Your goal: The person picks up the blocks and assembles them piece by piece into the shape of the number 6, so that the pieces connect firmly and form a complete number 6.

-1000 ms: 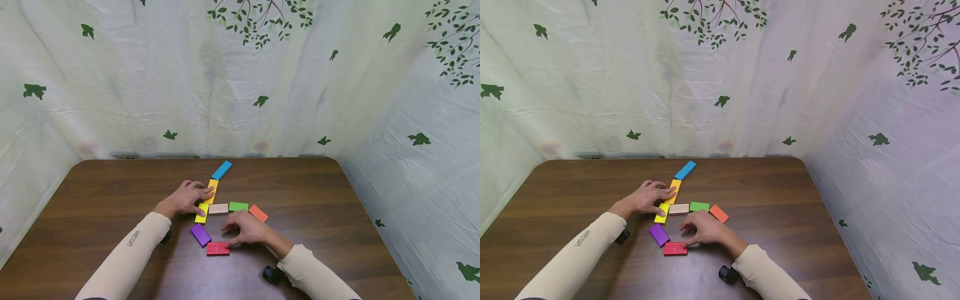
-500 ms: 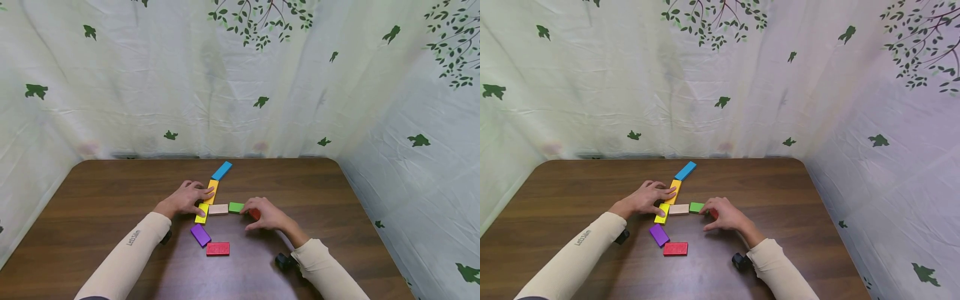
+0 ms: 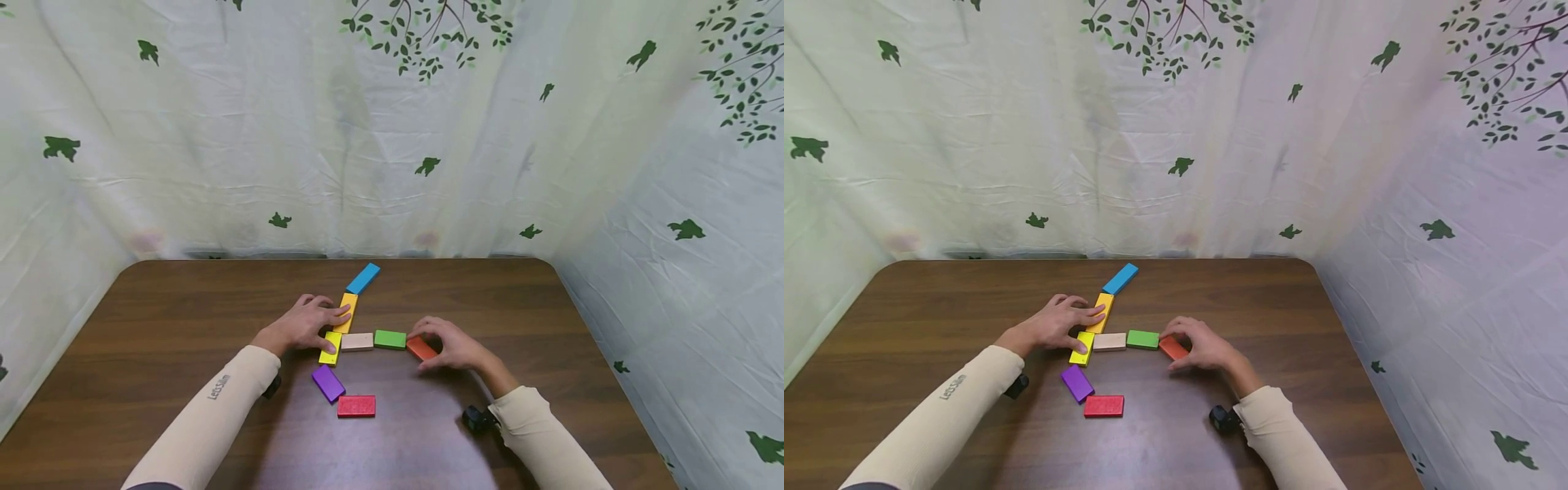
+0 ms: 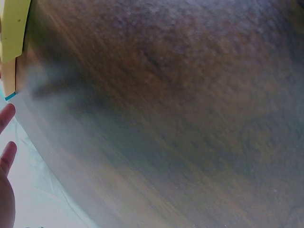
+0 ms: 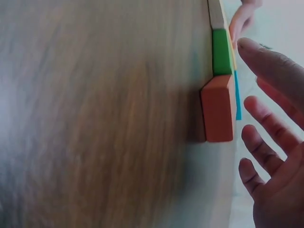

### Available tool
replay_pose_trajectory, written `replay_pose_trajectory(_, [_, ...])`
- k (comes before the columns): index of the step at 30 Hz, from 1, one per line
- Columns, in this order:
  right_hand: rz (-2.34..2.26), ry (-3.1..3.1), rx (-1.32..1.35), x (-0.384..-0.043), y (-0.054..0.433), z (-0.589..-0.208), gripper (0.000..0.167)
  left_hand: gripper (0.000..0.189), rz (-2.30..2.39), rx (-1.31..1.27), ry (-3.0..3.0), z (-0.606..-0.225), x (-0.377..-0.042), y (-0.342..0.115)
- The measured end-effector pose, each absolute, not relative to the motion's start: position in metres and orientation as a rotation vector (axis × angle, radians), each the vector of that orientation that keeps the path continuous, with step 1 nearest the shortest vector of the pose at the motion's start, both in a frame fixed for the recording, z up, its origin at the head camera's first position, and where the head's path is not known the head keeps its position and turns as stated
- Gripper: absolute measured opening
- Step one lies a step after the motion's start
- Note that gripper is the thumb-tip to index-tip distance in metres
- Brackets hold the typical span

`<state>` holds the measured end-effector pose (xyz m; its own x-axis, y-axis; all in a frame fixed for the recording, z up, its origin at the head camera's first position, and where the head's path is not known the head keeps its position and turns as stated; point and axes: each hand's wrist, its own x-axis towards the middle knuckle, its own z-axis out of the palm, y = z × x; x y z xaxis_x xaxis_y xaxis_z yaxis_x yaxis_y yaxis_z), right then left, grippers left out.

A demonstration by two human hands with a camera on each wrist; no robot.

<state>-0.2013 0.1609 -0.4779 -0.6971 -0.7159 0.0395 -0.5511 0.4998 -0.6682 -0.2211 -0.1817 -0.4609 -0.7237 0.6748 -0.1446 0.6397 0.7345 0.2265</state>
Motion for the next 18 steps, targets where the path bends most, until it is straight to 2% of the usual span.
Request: replay_pose_trajectory(18, [-0.962,2.357,-0.983,-0.2106,0.1719,-0.4842,0.064,0.079,0.250,1.043,2.713,-0.4625,-0.2225,-0.1821])
